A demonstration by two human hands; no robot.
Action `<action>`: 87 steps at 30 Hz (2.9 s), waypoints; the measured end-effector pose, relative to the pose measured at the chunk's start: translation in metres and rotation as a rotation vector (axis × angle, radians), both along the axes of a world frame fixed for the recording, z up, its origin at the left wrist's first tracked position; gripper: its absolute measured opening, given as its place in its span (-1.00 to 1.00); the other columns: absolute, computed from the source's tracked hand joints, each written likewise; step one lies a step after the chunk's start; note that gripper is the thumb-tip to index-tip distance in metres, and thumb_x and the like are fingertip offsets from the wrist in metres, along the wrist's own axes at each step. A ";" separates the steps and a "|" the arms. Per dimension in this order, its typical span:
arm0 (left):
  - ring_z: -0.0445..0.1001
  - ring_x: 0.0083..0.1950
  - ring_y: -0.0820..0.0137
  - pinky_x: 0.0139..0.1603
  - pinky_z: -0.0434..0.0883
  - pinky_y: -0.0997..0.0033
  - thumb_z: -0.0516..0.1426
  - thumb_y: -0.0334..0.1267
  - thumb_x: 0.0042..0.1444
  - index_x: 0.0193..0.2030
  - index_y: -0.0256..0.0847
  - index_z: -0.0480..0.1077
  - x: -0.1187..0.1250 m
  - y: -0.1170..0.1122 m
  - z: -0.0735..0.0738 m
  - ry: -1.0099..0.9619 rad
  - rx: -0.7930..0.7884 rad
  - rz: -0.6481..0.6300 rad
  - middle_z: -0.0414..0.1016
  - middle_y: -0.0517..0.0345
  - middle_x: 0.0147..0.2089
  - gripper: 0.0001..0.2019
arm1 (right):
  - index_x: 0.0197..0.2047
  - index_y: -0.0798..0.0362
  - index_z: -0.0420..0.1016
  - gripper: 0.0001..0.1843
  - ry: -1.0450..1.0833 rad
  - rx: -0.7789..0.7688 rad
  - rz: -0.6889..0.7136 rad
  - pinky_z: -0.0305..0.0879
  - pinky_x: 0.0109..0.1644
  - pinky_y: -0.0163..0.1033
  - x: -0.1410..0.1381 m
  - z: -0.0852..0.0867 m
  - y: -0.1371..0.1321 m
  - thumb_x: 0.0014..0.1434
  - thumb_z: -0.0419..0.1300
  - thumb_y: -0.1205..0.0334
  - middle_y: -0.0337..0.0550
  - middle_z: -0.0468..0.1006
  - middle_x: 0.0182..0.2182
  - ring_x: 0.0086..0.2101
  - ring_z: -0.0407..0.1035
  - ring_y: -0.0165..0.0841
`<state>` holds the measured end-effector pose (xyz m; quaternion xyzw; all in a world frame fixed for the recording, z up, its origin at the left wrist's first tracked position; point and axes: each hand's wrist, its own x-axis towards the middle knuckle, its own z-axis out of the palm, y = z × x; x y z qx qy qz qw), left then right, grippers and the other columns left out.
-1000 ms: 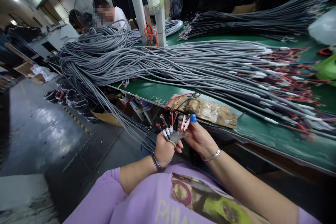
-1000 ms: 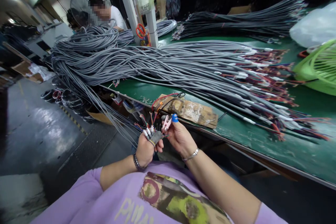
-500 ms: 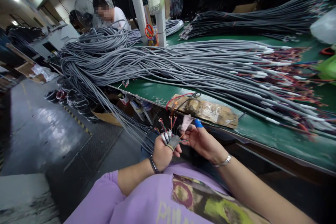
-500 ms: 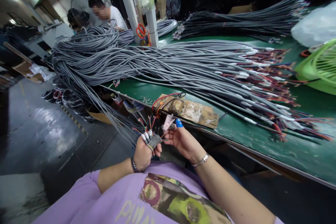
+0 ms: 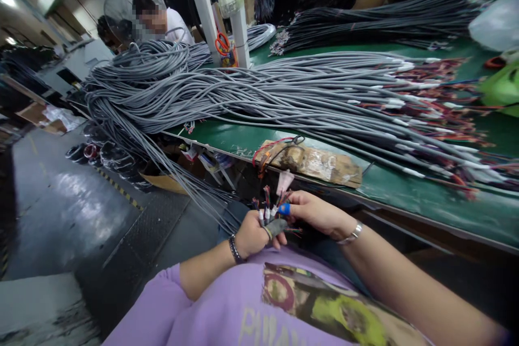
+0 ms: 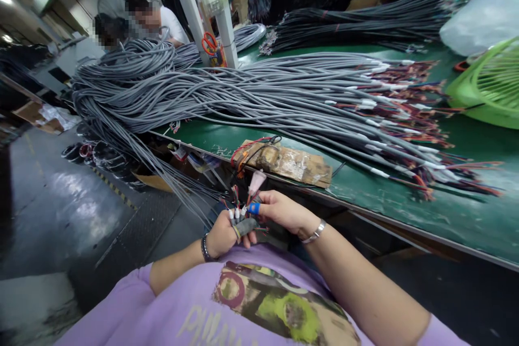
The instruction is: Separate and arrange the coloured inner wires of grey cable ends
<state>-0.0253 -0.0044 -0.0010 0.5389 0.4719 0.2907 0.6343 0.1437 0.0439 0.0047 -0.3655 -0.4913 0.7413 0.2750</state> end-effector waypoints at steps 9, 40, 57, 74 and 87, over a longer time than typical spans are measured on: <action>0.32 -0.69 0.53 -0.69 0.11 0.57 0.15 0.22 -0.01 -0.61 -0.28 0.36 -0.004 0.007 -0.007 -0.011 -0.001 0.184 0.42 0.10 -0.65 -0.47 | -0.45 0.07 0.43 -0.54 0.131 -0.199 -0.248 0.23 -0.46 -0.31 0.003 -0.020 -0.008 -0.11 0.37 -0.17 -0.27 0.41 -0.58 -0.57 0.22 -0.47; 0.40 -0.64 0.46 -0.61 0.26 0.53 0.22 0.24 -0.09 -0.58 -0.35 0.42 -0.021 -0.001 -0.011 -0.055 -0.140 -0.071 0.45 0.03 -0.64 -0.45 | -0.45 0.05 0.46 -0.62 -0.199 0.438 -0.182 0.25 -0.29 -0.22 -0.014 -0.019 -0.030 0.12 0.17 -0.10 -0.16 0.50 -0.49 -0.44 0.30 -0.34; 0.34 -0.68 0.52 -0.63 0.25 0.56 0.18 0.10 0.06 -0.57 -0.33 0.43 -0.008 -0.004 -0.020 -0.116 0.043 0.234 0.42 0.08 -0.68 -0.53 | -0.43 0.06 0.37 -0.54 -0.002 -0.041 -0.281 0.04 -0.51 -0.32 -0.026 -0.006 -0.029 -0.14 0.40 -0.13 -0.35 0.30 -0.65 -0.62 0.11 -0.50; 0.36 -0.65 0.50 -0.61 0.26 0.53 0.18 0.21 -0.01 -0.57 -0.32 0.43 -0.009 -0.005 -0.016 -0.068 -0.006 0.174 0.43 0.08 -0.65 -0.47 | -0.47 0.07 0.38 -0.53 0.069 -0.114 -0.346 -0.02 -0.52 -0.31 -0.029 -0.013 -0.030 -0.17 0.41 -0.14 -0.34 0.30 -0.70 -0.64 0.11 -0.50; 0.33 -0.67 0.54 -0.66 0.16 0.56 0.18 0.18 0.00 -0.58 -0.31 0.38 -0.004 0.003 -0.022 -0.179 0.002 0.490 0.42 0.11 -0.64 -0.50 | -0.51 0.08 0.38 -0.53 -0.035 0.003 -0.424 -0.01 -0.49 -0.30 -0.022 -0.018 -0.036 -0.15 0.40 -0.16 -0.34 0.26 -0.65 -0.58 0.06 -0.48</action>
